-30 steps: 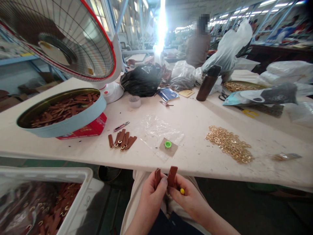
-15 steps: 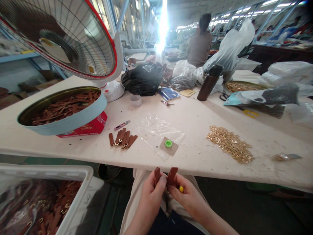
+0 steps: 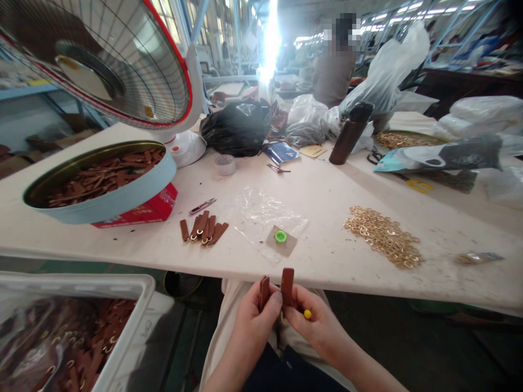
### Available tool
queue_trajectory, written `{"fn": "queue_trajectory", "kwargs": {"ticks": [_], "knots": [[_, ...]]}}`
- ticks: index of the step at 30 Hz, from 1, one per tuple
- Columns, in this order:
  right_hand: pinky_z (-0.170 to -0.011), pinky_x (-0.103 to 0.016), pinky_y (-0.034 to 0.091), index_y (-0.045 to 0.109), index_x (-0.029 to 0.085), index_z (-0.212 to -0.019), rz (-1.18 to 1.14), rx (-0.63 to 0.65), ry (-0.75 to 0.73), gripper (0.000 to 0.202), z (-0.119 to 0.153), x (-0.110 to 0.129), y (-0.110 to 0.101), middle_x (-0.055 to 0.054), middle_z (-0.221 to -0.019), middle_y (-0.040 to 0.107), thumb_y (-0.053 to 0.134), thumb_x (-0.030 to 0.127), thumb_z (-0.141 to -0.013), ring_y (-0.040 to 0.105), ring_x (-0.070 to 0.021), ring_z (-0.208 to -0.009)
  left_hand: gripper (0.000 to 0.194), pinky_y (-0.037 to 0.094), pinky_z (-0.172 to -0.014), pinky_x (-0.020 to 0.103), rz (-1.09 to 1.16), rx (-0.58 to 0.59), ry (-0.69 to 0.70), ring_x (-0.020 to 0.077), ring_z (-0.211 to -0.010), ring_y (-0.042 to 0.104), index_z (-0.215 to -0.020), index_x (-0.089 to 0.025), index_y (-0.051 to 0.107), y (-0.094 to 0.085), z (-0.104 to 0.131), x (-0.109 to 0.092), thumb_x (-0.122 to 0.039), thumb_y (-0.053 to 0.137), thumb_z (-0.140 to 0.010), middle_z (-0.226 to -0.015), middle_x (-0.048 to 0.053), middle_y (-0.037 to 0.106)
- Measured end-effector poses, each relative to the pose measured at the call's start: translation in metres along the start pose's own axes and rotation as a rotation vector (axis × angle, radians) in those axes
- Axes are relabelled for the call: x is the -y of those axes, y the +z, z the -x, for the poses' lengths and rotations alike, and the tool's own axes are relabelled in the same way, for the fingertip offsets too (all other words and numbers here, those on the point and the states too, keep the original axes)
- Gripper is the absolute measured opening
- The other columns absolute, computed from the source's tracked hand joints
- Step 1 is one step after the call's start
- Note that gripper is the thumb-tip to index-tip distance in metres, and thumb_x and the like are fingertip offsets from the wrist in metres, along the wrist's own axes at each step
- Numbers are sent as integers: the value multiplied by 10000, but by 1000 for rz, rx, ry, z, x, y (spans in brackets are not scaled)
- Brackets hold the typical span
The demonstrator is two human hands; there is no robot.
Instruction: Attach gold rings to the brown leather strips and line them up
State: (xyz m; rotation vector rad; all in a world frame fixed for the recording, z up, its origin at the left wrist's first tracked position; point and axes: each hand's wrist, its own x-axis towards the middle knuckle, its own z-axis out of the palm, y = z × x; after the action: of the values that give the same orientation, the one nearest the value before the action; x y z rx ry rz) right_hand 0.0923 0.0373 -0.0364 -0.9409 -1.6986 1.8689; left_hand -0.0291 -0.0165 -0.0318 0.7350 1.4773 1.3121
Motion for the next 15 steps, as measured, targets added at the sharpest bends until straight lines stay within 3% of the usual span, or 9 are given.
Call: {"fn": "queue_trajectory", "kwargs": {"ticks": [5, 9, 15], "knots": [[-533, -240, 332, 488, 177, -697, 56, -9, -23, 103, 0, 5, 0, 29, -646, 445, 498, 244, -776, 387, -111, -589, 133, 340, -562, 245, -47, 28, 4, 129, -563, 413, -647, -180, 501, 2, 0, -10, -292, 547, -702, -582, -30, 451], [-537, -239, 340, 482, 175, -675, 75, -32, -35, 93, 0, 7, -1, 23, -653, 468, 501, 221, -754, 405, -112, -597, 139, 302, -513, 224, -14, 17, -41, 98, -505, 346, -630, -182, 495, 4, 0, -11, -292, 554, -691, -552, -52, 416], [-508, -233, 311, 516, 167, -725, 39, 3, 15, 155, 1, 5, -1, 43, -611, 412, 527, 316, -769, 360, -103, -553, 148, 231, -461, 213, 69, -49, -107, 77, -464, 272, -662, -183, 501, 4, 1, -10, -305, 571, -711, -525, -77, 377]]}}
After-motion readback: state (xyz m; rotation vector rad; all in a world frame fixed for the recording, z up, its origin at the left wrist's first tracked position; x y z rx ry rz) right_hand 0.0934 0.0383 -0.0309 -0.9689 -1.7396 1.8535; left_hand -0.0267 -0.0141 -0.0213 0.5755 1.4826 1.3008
